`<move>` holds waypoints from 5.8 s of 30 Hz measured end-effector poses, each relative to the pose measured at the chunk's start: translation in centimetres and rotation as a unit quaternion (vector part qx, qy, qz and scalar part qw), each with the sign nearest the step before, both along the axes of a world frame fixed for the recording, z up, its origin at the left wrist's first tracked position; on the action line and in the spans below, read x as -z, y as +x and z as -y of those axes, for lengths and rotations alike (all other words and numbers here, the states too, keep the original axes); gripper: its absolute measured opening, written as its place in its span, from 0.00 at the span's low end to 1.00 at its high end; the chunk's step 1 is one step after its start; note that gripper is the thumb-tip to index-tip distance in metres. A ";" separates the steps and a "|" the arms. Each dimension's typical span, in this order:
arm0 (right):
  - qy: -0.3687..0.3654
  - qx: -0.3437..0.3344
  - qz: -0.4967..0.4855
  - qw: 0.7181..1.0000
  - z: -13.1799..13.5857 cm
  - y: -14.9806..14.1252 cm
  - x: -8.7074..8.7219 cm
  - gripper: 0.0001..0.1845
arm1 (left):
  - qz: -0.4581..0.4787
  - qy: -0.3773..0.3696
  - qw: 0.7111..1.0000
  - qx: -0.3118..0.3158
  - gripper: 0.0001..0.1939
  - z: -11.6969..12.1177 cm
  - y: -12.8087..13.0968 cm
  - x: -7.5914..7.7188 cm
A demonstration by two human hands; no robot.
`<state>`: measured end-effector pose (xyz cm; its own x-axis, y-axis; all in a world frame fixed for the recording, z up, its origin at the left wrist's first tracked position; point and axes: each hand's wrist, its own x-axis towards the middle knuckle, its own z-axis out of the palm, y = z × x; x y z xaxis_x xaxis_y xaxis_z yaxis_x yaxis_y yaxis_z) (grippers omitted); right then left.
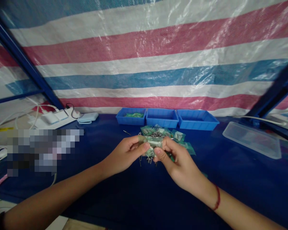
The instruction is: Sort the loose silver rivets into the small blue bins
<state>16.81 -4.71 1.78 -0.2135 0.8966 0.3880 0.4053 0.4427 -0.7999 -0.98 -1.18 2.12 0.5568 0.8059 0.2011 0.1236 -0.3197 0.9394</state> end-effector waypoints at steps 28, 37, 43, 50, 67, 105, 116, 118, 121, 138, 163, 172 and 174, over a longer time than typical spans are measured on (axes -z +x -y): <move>0.051 0.162 0.204 0.964 -5.9 9.3 -1.6 0.14 | -0.142 0.247 0.899 -0.332 0.22 -12.6 -2.5 -2.5; 0.065 0.163 0.263 0.949 -5.1 7.9 -1.7 0.14 | -0.243 0.424 0.869 0.079 0.20 1.5 6.6 -0.3; 0.075 0.148 0.274 0.947 -4.4 7.1 -1.8 0.14 | -0.290 0.463 0.835 0.065 0.25 3.5 9.5 2.3; 0.087 0.123 0.273 0.950 -3.8 6.4 -1.9 0.15 | -0.267 0.480 0.835 0.034 0.16 3.9 8.9 1.8; 0.042 -0.008 0.073 0.996 -1.4 1.8 -0.5 0.11 | 0.074 0.001 0.994 -0.083 0.09 -0.9 2.3 1.7; 0.144 0.062 0.036 0.987 -1.0 1.2 0.4 0.19 | 0.116 0.001 0.987 -0.114 0.13 -2.8 1.5 0.1; 0.236 0.119 0.051 0.963 -0.9 2.7 -0.9 0.13 | -0.168 0.182 0.895 -0.371 0.25 -12.3 -0.5 -1.5; 0.252 0.122 0.049 0.959 -0.7 2.7 -1.2 0.12 | -0.205 0.215 0.880 -0.371 0.30 -11.4 0.3 -1.4; 0.280 0.136 0.039 0.949 -0.4 2.8 -1.6 0.11 | -0.282 0.361 0.830 -0.319 0.27 -8.3 2.0 -1.3; 0.321 0.193 0.076 0.924 -0.3 3.2 -2.0 0.05 | -0.352 0.578 0.734 0.051 0.08 3.2 6.5 2.3; 0.281 0.198 0.080 0.936 -1.0 3.1 -1.1 0.04 | -0.256 0.619 0.742 -0.016 0.12 3.0 5.5 1.4; 0.058 0.135 -0.048 0.988 -2.6 3.6 -0.8 0.15 | -0.155 0.475 0.863 -0.073 0.09 0.8 4.5 0.7; -0.031 0.080 -0.121 0.989 -2.9 3.6 -0.5 0.22 | -0.108 0.381 0.912 -0.107 0.09 0.2 4.2 0.6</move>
